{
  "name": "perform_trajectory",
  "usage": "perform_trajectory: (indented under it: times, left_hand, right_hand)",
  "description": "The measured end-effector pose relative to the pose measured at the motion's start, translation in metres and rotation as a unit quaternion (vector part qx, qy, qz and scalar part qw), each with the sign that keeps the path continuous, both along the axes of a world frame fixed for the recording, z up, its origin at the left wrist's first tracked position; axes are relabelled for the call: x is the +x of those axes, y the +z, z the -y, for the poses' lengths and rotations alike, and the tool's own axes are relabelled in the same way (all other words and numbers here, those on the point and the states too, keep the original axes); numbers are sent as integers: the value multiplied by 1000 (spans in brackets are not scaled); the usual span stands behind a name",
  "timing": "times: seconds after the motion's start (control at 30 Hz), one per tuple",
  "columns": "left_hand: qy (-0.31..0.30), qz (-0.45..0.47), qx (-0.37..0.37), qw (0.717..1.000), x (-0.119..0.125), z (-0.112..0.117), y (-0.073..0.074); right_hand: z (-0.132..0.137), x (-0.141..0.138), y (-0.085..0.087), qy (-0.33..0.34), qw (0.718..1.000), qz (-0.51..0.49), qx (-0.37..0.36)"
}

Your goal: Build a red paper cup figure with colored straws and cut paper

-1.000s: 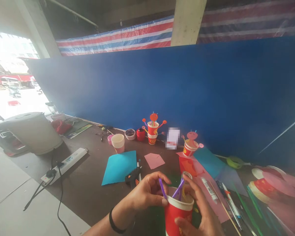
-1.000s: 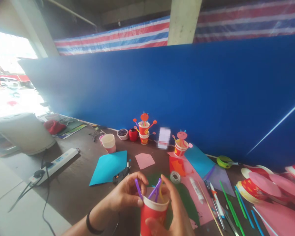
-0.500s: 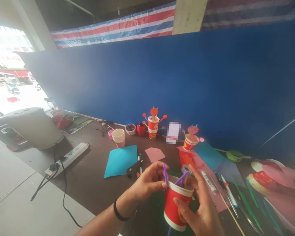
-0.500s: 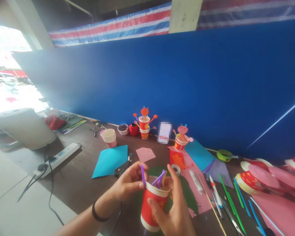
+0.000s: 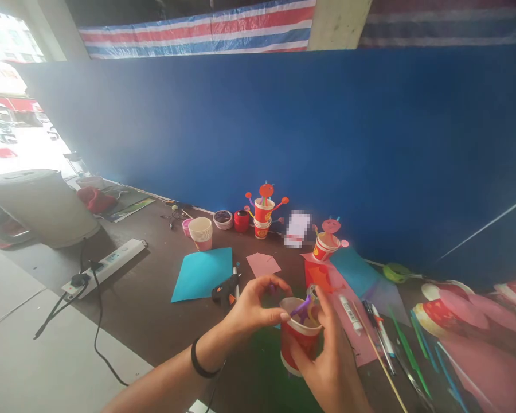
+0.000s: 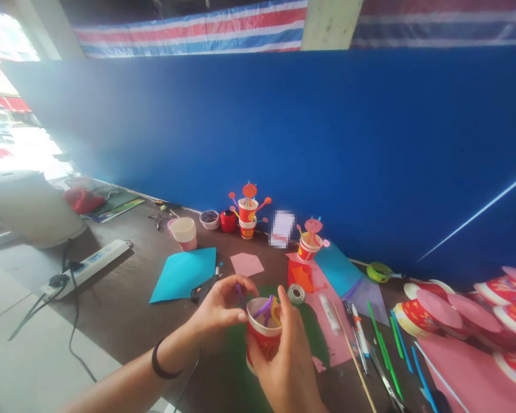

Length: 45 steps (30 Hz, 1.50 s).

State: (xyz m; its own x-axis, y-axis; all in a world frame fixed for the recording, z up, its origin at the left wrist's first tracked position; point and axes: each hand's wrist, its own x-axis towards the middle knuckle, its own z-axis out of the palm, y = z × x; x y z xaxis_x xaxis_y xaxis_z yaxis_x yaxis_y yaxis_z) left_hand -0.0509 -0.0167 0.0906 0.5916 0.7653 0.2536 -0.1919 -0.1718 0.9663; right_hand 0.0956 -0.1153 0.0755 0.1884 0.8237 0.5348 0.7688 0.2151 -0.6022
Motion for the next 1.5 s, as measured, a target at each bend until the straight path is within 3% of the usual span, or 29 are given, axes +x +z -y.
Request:
perform_trajectory:
  times: [0.1, 0.17, 0.27, 0.37, 0.43, 0.7, 0.9, 1.0, 1.2, 1.5]
  left_hand:
    - [35, -21, -14, 999, 8, 2, 4]
    - [72, -33, 22, 997, 10, 5, 12]
    - [153, -69, 165, 972, 12, 10, 28]
    - [130, -147, 317, 928, 14, 13, 39]
    - [119, -187, 358, 907, 17, 14, 40]
    - [141, -200, 356, 902, 20, 13, 31]
    - [111, -180, 362, 908, 15, 13, 33]
    - [106, -180, 392, 896, 13, 14, 36]
    - [136, -199, 457, 856, 12, 19, 39]
    - [184, -204, 451, 850, 17, 28, 33]
  right_hand:
    - [-2, -1, -3, -4, 999, 27, 25]
    - [-1, 1, -4, -6, 999, 41, 33]
    - [-1, 7, -3, 6, 999, 47, 11]
    - [-1, 12, 0, 27, 998, 57, -1]
    - [-1, 13, 3, 35, 996, 76, -6]
    - [2, 15, 17, 69, 996, 56, -14]
    - [0, 18, 37, 95, 995, -10, -23]
    - [-3, 18, 40, 79, 997, -25, -4]
    - [-6, 10, 38, 18, 999, 46, 22]
    - [-8, 2, 34, -20, 998, -7, 52]
